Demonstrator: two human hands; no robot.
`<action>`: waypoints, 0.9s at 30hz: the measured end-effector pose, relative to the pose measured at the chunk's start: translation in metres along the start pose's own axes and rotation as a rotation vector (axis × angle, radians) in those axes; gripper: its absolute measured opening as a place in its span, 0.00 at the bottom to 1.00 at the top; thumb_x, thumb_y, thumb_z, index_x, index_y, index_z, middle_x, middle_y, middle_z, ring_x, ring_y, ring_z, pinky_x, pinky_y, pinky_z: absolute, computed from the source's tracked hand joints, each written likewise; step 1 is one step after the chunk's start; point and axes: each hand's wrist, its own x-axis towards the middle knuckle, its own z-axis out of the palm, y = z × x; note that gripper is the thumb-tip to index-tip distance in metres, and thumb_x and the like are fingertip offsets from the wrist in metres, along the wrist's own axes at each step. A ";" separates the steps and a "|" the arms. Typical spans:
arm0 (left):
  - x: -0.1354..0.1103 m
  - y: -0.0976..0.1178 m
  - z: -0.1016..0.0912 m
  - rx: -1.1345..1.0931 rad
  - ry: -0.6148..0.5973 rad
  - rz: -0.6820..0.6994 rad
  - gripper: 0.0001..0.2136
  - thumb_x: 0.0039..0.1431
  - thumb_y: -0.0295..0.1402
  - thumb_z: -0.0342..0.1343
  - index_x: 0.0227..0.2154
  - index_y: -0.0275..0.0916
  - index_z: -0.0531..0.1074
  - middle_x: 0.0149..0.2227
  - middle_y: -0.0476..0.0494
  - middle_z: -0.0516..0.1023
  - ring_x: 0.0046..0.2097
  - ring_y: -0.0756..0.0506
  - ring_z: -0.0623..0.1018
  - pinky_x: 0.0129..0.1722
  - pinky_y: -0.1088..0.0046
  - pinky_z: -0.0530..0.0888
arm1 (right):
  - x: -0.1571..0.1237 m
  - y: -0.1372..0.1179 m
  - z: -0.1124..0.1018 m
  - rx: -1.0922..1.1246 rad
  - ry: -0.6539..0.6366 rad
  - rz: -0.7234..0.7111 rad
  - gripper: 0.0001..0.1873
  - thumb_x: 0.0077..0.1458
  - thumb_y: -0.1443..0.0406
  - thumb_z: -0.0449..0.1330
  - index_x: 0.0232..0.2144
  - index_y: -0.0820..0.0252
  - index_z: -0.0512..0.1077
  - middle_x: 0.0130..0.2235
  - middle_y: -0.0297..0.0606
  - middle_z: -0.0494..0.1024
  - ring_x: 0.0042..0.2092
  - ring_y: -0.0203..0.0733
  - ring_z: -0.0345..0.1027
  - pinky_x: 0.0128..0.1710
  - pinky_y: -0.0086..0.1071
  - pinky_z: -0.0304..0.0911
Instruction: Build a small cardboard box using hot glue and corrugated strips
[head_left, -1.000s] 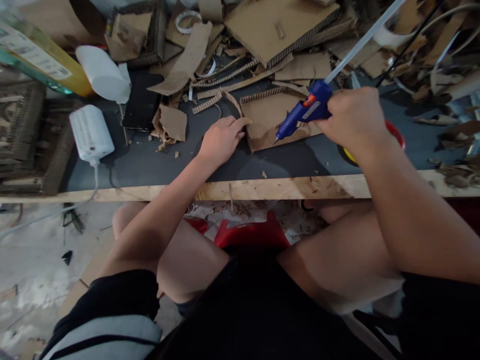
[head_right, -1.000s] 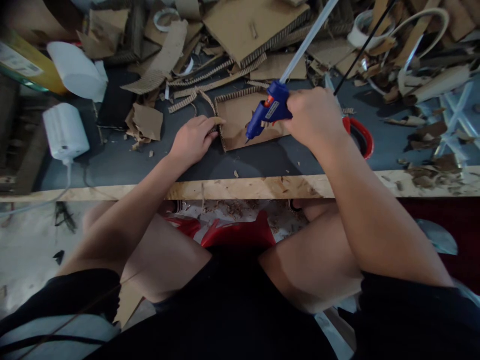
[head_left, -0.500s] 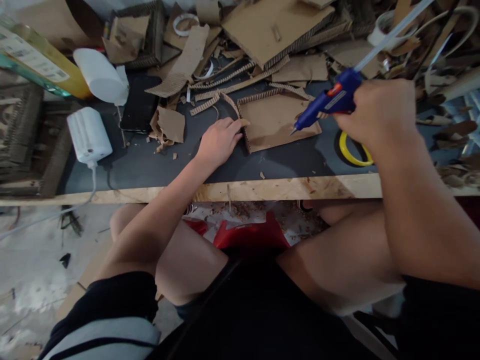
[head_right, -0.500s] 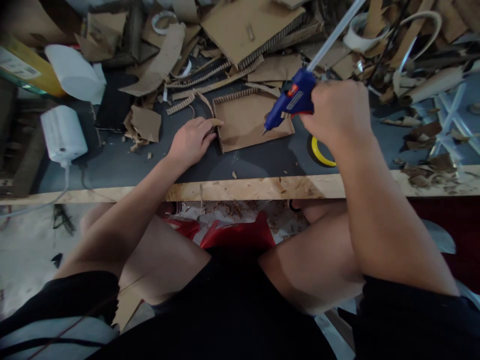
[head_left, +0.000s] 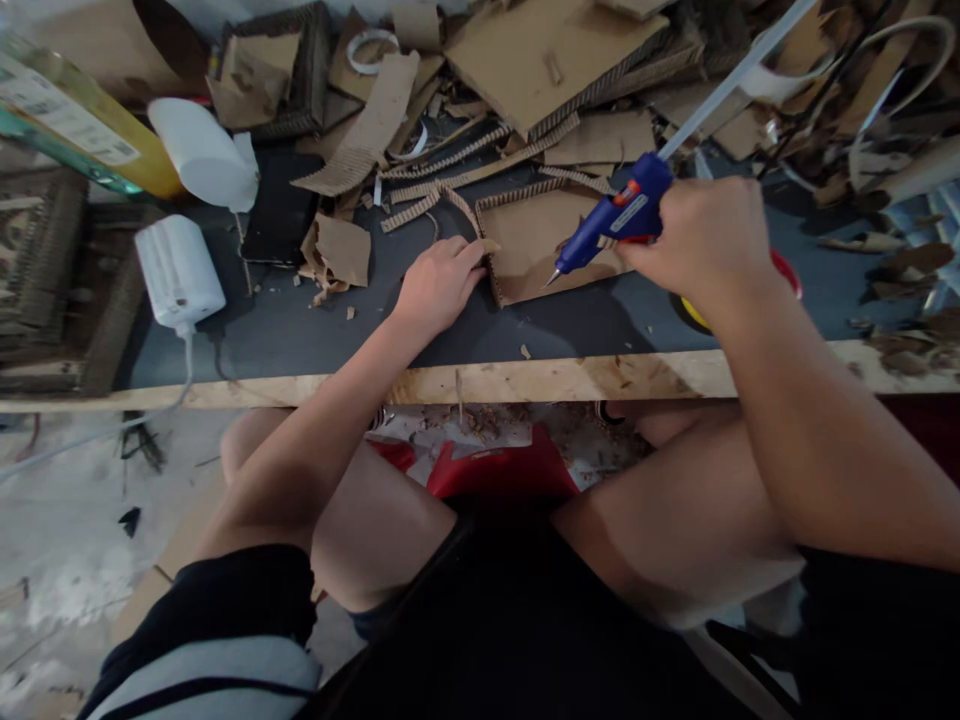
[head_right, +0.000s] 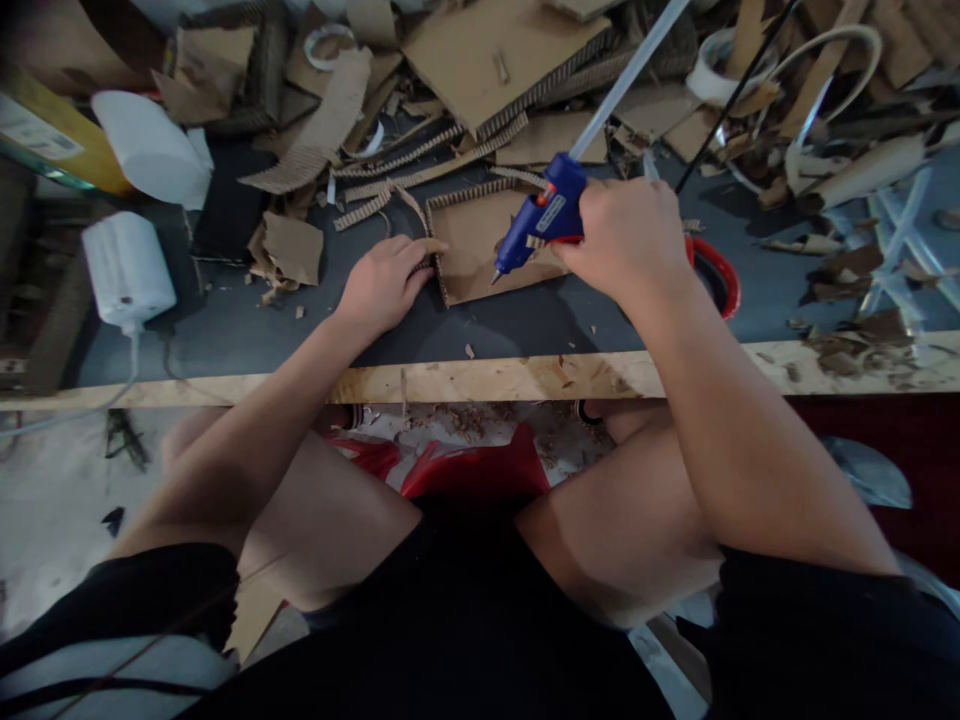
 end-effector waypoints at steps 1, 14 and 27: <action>0.000 0.000 0.001 0.001 0.006 -0.002 0.21 0.77 0.29 0.49 0.66 0.44 0.75 0.55 0.35 0.82 0.59 0.33 0.80 0.63 0.54 0.78 | 0.001 -0.001 0.001 -0.012 -0.006 -0.010 0.21 0.65 0.57 0.62 0.52 0.69 0.79 0.51 0.66 0.84 0.52 0.67 0.79 0.48 0.48 0.66; 0.001 0.000 0.001 0.011 0.005 -0.011 0.19 0.76 0.29 0.50 0.64 0.43 0.76 0.56 0.35 0.82 0.60 0.33 0.80 0.62 0.54 0.78 | 0.001 0.006 -0.001 -0.020 -0.072 -0.059 0.21 0.68 0.56 0.55 0.51 0.65 0.78 0.48 0.65 0.83 0.51 0.66 0.76 0.48 0.49 0.63; 0.000 0.007 -0.009 0.046 -0.058 -0.021 0.21 0.78 0.28 0.50 0.69 0.40 0.74 0.58 0.33 0.81 0.61 0.32 0.80 0.63 0.54 0.78 | 0.001 0.014 0.002 -0.104 -0.093 0.019 0.25 0.64 0.63 0.57 0.57 0.74 0.78 0.54 0.64 0.83 0.59 0.68 0.77 0.54 0.50 0.68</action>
